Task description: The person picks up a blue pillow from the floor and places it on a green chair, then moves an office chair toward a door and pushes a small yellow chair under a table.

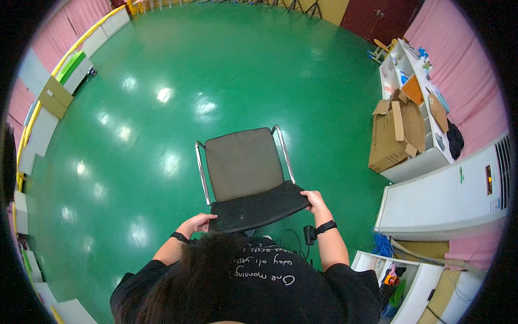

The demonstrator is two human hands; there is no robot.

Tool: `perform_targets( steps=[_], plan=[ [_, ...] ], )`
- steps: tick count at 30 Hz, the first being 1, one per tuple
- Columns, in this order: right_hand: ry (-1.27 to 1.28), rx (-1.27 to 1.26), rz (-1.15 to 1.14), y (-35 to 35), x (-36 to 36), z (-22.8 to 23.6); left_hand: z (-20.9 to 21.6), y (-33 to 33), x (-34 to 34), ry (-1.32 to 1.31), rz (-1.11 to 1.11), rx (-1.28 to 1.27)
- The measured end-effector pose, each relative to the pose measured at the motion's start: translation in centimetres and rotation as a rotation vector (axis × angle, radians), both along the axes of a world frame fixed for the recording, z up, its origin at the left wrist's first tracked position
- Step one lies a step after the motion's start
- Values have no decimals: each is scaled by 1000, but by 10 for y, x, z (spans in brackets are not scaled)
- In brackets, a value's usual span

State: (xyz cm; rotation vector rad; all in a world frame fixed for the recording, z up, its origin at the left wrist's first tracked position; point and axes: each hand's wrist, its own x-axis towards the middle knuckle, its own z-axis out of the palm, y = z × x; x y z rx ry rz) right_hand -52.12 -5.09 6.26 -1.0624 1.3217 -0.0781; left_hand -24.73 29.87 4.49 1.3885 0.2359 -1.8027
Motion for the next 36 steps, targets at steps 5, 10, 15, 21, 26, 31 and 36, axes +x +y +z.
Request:
perform_targets(
  steps=[5,10,15,21,26,31,36],
  plan=[
    [-24,-30,-44,-18,5,-11,-15,-17,7,-210,-115,5],
    [25,-53,32,-50,24,-5,-2,-38,22,-382,-99,34],
    [20,-27,-1,-68,51,9,-11,-70,48,-381,41,44],
    [-13,-41,-85,-81,69,1,-25,-106,88,-448,-66,37],
    [-57,-52,-137,-107,83,-13,-61,-138,130,-472,-65,8],
    [-69,-97,-255,-150,94,-23,-47,-201,153,-445,-21,-26],
    [-47,-66,-246,-204,115,-20,-51,-271,186,-417,56,-26]
  ],
)
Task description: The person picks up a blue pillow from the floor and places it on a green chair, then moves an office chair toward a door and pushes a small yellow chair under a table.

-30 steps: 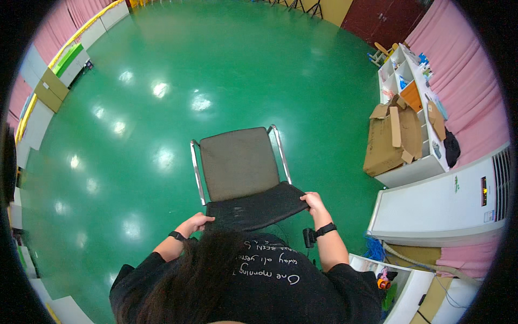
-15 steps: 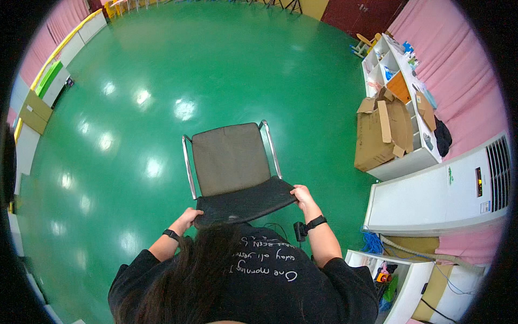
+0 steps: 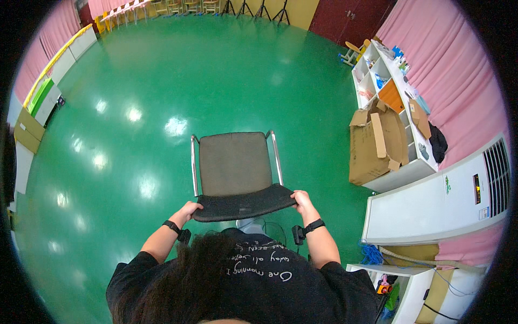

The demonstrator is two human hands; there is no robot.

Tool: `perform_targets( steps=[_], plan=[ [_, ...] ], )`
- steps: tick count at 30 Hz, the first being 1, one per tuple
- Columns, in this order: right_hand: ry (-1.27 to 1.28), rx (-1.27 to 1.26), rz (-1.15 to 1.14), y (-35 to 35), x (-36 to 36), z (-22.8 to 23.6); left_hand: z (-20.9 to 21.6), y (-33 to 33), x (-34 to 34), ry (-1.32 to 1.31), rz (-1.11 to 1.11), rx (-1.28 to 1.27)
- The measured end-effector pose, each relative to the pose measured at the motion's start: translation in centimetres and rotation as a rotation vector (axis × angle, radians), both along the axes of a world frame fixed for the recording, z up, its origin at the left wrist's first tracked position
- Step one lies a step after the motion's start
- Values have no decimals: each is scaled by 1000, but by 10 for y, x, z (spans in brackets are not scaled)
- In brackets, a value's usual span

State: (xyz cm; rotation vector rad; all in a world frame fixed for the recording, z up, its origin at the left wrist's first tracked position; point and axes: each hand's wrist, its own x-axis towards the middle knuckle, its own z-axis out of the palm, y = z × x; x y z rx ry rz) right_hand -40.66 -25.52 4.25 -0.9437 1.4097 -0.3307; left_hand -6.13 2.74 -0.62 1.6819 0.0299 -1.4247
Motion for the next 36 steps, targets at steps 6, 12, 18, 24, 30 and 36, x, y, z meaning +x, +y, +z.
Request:
perform_targets(
  steps=[6,12,18,24,30,36],
  plan=[
    [-114,10,-45,-82,37,-5,-19,-87,58,-2,-72,-1],
    [-133,32,-89,-170,72,-5,-4,-186,91,-26,-36,1],
    [-111,16,-57,-249,105,13,11,-280,123,17,-38,-82],
    [-118,13,-130,-325,136,3,3,-370,169,9,-105,-22],
    [-138,9,-183,-406,169,0,-9,-463,218,-9,-187,-24],
    [-126,16,-223,-487,207,-5,-9,-555,266,-15,-286,11]
  ],
)
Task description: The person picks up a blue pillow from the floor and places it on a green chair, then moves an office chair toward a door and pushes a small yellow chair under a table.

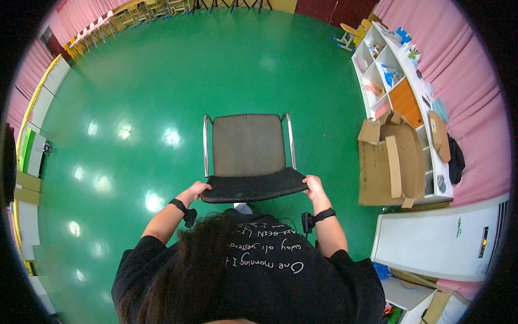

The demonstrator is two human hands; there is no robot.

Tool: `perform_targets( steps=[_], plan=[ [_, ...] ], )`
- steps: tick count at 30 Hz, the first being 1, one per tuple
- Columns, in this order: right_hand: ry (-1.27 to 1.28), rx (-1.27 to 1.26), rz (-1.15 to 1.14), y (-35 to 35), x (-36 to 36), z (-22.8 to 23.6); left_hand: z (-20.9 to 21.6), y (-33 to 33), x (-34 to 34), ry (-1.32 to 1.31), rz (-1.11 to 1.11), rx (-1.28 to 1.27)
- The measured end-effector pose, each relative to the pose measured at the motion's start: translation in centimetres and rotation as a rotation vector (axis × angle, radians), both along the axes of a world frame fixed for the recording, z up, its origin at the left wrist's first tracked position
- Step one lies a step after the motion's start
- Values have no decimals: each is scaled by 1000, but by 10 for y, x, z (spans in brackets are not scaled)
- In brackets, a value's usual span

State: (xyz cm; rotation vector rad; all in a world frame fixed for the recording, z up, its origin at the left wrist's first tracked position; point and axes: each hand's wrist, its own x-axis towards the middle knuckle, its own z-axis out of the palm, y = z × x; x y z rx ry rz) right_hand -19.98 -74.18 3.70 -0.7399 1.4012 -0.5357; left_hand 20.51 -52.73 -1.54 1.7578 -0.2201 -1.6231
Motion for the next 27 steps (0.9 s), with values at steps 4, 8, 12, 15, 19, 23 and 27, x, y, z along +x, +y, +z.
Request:
perform_targets(
  steps=[4,8,12,15,19,23,27],
  plan=[
    [-37,35,-105,-61,19,-4,45,-74,17,-7,-48,11],
    [-1,-26,-72,-122,43,-11,34,-133,46,35,-45,20],
    [-18,14,-119,-172,74,3,10,-195,81,90,-2,-19],
    [-18,22,-150,-215,89,7,15,-247,96,103,-23,-15],
    [-55,21,-147,-283,107,6,25,-313,115,41,-90,9],
    [48,-26,-83,-349,132,15,-24,-373,153,-83,-184,2],
    [10,-9,-70,-435,140,-13,20,-456,147,-61,-174,49]
  ],
)
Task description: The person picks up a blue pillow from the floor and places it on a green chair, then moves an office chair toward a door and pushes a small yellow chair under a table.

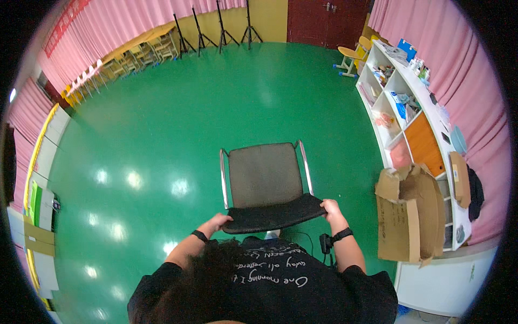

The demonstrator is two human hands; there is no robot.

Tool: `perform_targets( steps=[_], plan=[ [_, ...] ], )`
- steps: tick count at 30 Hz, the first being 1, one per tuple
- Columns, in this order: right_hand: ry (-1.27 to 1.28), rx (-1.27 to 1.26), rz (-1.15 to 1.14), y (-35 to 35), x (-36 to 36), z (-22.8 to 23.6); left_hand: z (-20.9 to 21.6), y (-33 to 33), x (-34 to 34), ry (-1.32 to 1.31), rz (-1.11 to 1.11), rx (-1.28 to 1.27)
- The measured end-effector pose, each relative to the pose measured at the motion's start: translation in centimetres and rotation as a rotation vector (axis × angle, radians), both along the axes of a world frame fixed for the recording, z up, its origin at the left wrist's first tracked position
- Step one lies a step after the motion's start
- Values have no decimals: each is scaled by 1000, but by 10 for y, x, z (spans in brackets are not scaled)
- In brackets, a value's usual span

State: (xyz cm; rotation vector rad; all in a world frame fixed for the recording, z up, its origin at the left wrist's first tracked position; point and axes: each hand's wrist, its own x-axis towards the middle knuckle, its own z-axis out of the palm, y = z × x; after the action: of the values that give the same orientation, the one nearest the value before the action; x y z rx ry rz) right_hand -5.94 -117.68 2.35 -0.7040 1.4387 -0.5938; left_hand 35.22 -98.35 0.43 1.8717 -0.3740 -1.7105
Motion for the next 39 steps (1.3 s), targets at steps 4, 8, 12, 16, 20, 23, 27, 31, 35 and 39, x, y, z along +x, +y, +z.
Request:
perform_targets(
  steps=[4,8,12,16,20,23,27,31,35,39],
  plan=[
    [54,54,-32,-73,28,18,2,-64,19,48,74,-5],
    [51,40,10,-152,47,1,-8,-136,45,74,149,-45],
    [-2,70,-57,-224,72,-4,0,-221,69,56,152,-17],
    [-6,82,-79,-278,112,14,-10,-286,108,68,156,-38],
    [-55,68,-136,-339,140,22,-13,-364,145,108,136,2],
    [-21,101,-124,-397,150,0,-19,-430,167,93,124,9],
    [-27,94,-184,-467,185,10,-26,-510,201,83,83,-3],
    [20,102,-204,-548,202,1,-14,-594,221,101,73,-22],
    [33,123,-235,-617,218,4,-25,-659,238,94,40,-19],
    [21,102,-198,-687,221,-7,-18,-727,244,117,43,1]
  ],
)
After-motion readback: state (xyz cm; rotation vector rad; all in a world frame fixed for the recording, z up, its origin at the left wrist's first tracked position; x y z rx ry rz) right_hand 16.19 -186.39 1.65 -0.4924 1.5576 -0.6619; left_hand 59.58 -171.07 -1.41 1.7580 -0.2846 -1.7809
